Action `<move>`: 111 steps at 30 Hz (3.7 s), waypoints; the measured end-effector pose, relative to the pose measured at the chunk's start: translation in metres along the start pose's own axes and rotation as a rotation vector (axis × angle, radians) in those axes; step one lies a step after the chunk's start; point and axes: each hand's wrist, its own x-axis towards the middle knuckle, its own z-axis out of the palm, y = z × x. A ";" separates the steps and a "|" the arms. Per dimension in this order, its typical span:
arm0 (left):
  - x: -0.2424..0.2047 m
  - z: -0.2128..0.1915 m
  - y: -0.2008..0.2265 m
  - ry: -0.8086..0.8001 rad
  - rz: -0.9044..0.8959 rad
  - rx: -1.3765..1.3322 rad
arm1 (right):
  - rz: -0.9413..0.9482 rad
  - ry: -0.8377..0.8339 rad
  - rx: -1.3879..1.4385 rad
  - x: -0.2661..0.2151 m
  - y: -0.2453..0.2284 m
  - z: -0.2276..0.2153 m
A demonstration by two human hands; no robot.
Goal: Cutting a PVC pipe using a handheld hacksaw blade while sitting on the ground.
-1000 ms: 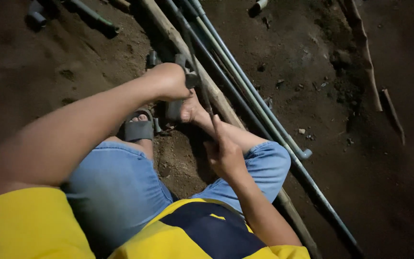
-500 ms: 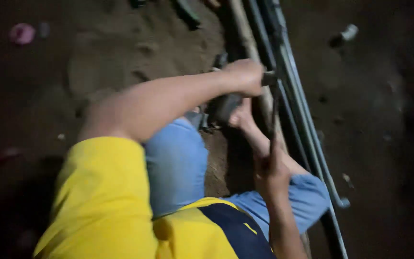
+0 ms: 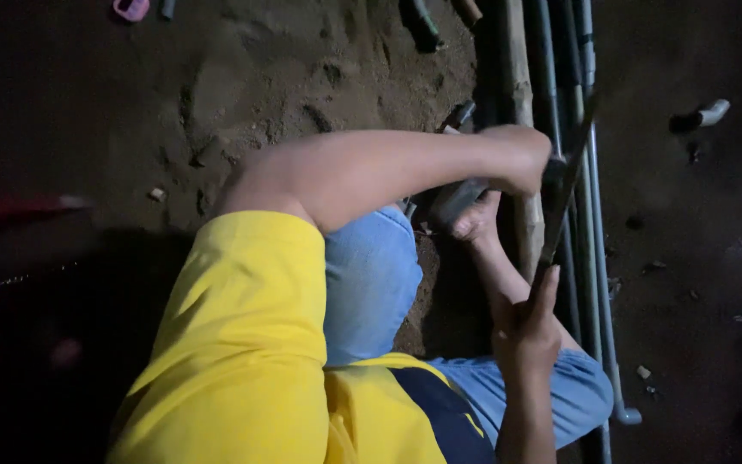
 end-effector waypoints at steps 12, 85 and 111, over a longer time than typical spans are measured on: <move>-0.009 0.002 0.020 -0.037 -0.039 0.038 | -0.008 0.010 0.048 0.007 -0.010 -0.006; -0.034 -0.042 -0.002 -0.097 -0.024 0.090 | -0.066 0.186 0.181 -0.006 0.006 0.023; -0.038 -0.019 0.018 -0.216 -0.073 0.051 | 0.095 0.098 0.228 0.006 -0.019 0.016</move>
